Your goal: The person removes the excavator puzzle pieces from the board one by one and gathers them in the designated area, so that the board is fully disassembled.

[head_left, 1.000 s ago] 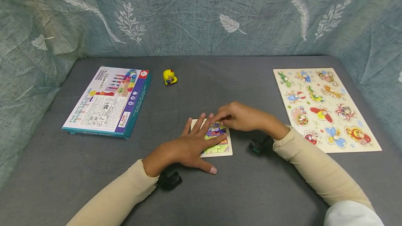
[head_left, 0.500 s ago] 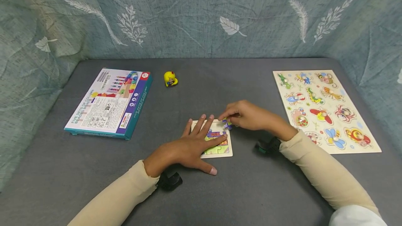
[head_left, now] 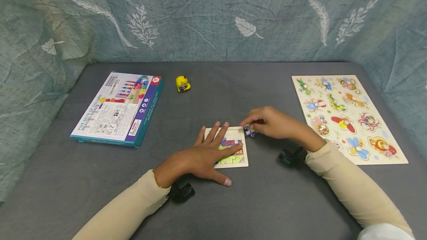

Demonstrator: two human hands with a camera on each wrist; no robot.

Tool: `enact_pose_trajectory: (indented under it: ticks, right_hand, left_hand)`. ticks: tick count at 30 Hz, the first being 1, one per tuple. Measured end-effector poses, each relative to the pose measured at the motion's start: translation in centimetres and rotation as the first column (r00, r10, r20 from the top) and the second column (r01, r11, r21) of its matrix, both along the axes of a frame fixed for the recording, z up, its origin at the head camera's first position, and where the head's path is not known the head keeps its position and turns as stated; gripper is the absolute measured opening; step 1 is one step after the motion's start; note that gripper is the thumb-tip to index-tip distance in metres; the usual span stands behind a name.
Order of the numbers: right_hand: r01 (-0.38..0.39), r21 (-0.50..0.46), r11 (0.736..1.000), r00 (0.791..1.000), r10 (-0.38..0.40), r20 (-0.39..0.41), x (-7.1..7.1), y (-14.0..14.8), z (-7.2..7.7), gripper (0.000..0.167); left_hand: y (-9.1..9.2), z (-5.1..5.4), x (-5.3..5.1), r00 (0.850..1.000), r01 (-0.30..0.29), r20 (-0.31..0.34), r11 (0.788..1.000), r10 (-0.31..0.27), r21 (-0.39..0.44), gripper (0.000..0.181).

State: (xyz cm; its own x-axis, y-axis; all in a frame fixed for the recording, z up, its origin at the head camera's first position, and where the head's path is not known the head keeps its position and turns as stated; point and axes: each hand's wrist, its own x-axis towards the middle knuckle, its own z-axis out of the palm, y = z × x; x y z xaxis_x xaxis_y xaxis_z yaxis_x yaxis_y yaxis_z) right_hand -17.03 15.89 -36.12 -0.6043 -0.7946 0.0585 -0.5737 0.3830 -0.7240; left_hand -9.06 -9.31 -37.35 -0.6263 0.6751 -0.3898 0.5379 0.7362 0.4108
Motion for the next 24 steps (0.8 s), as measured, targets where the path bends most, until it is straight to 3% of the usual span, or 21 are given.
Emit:
enact_pose_trajectory:
  ticks: [10,24]
  right_hand:
    - [0.066,0.001,0.998,0.995,-0.066,0.079,0.2,1.7,0.5,0.028]
    - [0.11,0.012,0.994,0.992,-0.111,0.064,0.2,4.0,1.0,0.027]
  left_hand:
    - [0.1,0.0,0.1,1.0,-0.004,0.001,1.0,0.004,0.008,0.101]
    - [0.2,0.0,0.0,1.0,-0.007,0.013,1.0,0.008,-0.016,0.101]
